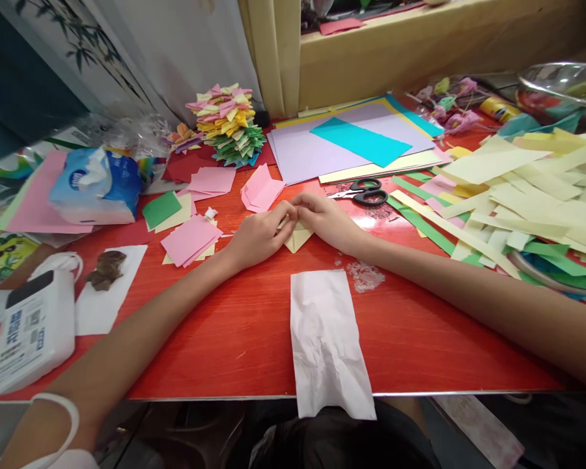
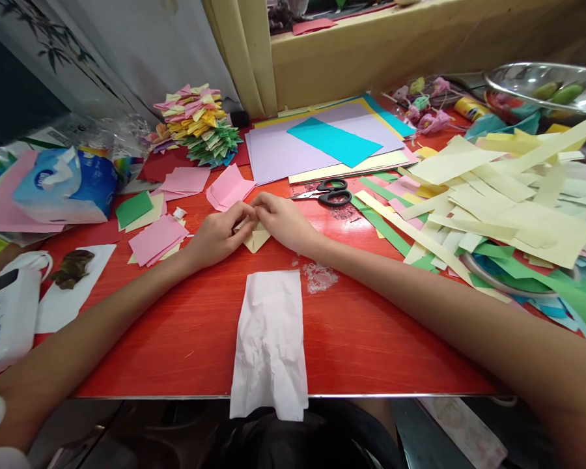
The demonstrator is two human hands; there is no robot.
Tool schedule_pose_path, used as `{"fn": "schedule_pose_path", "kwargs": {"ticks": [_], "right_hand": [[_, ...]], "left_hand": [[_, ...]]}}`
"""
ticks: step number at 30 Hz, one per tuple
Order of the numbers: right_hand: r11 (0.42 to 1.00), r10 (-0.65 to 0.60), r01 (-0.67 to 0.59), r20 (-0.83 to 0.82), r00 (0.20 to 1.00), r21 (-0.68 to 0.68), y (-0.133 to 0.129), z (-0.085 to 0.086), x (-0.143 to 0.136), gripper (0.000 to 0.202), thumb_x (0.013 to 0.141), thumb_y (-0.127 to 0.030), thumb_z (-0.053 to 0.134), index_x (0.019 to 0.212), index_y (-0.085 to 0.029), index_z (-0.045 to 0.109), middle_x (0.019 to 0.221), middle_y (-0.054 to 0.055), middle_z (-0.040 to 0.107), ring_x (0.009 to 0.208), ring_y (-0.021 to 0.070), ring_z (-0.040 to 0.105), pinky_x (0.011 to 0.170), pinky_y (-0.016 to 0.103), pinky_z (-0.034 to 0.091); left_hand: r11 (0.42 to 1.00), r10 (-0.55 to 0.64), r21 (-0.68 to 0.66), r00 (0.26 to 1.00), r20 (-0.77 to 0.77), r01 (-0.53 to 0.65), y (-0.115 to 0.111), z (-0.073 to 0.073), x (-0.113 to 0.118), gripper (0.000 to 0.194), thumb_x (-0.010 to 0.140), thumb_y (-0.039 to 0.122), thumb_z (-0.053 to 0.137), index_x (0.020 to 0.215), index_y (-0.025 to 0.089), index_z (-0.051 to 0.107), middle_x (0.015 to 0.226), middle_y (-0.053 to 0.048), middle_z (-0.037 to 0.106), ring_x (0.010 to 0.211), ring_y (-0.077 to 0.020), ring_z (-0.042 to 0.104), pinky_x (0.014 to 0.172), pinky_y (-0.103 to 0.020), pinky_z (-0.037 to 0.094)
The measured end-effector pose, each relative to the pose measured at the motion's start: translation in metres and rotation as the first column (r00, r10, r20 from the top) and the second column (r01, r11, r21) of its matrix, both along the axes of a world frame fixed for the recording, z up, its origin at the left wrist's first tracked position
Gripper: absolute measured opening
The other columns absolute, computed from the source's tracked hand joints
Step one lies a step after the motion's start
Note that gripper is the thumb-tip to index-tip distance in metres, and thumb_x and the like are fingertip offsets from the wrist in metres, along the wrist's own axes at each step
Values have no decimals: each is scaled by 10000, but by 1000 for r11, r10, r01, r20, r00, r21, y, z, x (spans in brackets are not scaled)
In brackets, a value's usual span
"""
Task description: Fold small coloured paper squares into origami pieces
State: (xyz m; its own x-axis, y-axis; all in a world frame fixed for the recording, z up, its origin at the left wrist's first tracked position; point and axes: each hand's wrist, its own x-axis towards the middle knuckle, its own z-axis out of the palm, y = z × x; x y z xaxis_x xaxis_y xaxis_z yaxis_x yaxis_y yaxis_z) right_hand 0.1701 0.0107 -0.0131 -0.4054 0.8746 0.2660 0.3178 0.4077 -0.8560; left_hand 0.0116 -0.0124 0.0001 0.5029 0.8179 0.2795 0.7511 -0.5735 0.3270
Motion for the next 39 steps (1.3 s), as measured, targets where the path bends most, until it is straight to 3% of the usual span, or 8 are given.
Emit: {"fn": "schedule_pose_path", "kwargs": {"ticks": [39], "right_hand": [[1000,5,-5,8,1000,3,0,-1,1,213,788,-173,348,819,-152,558,808,24,607,741,133,531,649,247,383]], "left_hand": [[1000,-6,-3,1000,-13,6,0,0,0,159,862,278,371,914,176,482,603,36,488,502,-79,426,508,-198,298]]}}
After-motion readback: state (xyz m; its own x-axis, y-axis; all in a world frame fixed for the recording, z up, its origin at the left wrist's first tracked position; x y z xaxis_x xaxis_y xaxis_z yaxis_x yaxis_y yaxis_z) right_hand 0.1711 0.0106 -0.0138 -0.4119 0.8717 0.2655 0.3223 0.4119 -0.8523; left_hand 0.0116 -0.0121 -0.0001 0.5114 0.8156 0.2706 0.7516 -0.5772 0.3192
